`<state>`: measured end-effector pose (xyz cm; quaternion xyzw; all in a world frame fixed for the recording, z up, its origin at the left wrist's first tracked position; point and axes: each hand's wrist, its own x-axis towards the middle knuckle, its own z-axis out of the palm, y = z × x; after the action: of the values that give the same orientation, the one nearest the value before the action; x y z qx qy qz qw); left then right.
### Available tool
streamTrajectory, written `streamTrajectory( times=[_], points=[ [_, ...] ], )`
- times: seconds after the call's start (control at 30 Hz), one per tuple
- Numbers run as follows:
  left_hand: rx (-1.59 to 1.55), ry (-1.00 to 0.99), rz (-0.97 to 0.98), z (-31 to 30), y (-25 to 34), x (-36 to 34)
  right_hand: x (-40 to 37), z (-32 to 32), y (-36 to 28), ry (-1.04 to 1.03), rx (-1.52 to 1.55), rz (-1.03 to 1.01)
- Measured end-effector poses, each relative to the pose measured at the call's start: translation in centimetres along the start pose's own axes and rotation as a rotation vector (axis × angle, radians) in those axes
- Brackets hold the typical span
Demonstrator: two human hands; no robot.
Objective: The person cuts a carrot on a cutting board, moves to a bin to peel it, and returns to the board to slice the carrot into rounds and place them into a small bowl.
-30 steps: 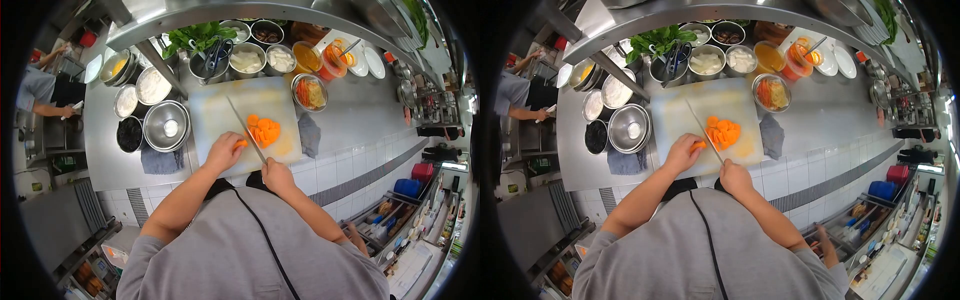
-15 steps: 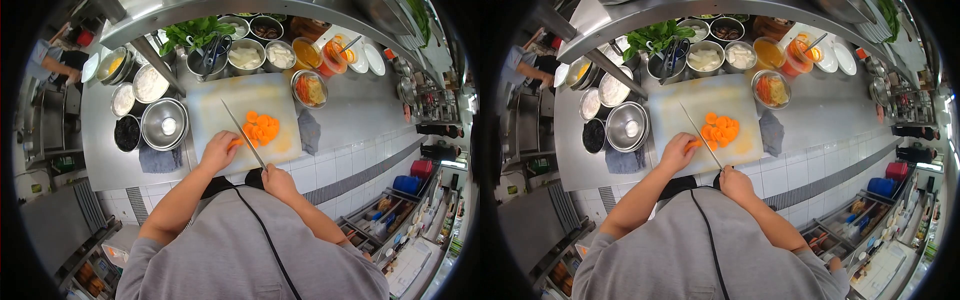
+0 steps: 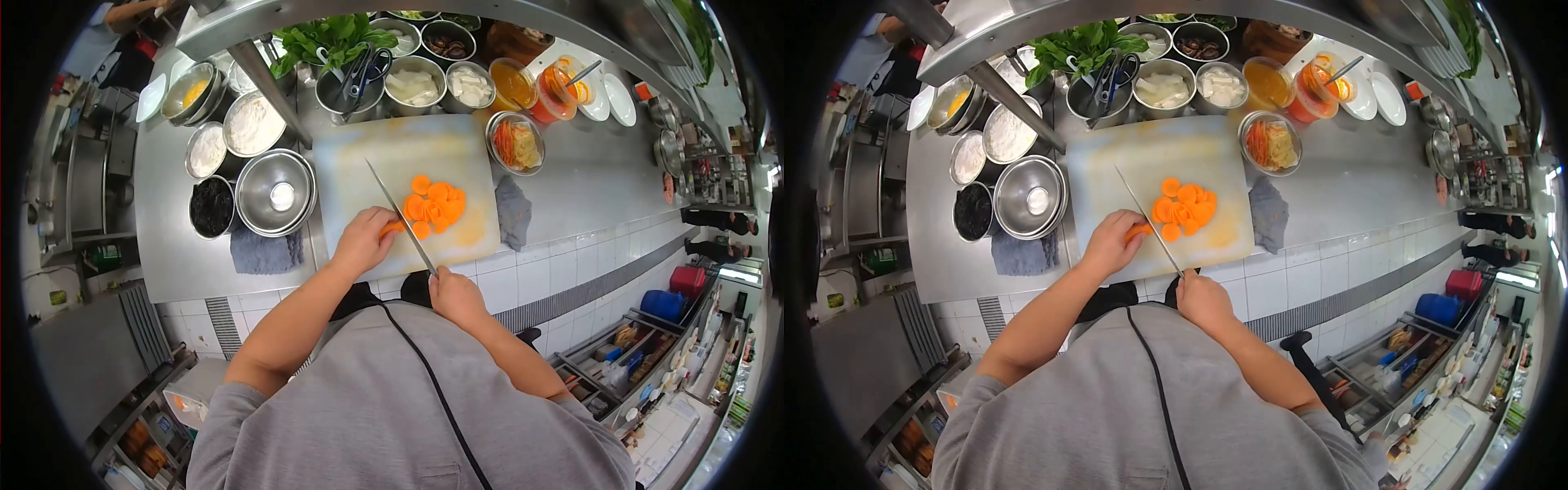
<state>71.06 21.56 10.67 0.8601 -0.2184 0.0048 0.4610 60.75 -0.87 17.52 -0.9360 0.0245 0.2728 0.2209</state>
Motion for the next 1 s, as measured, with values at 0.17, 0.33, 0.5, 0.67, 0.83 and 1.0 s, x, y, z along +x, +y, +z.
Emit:
streamTrajectory(
  times=[0.17, 0.33, 0.5, 0.67, 0.83, 1.0],
  points=[
    [0.008, 0.019, 0.013, -0.1, 0.0, 0.0, 1.9, 2.4, 0.9, 0.028, -0.009, -0.001],
    [-0.013, -0.005, -0.022, -0.3, 0.0, -0.1, 1.8, 2.0, 0.8, 0.044, 0.011, 0.012],
    [-0.020, -0.023, -0.027, -0.3, -0.3, -0.1, 0.5, 1.5, 1.0, 0.070, 0.000, 0.003],
    [-0.026, -0.021, -0.026, -0.3, -0.5, -0.2, -0.3, 1.0, 0.5, 0.039, -0.026, 0.019],
    [-0.020, -0.004, -0.012, -0.1, -0.4, -0.2, -0.2, 0.9, 0.4, 0.008, -0.055, 0.038],
    [-0.004, 0.019, 0.009, -0.2, -0.3, 0.1, 2.4, 3.7, 1.4, 0.026, -0.018, 0.062]
  ],
)
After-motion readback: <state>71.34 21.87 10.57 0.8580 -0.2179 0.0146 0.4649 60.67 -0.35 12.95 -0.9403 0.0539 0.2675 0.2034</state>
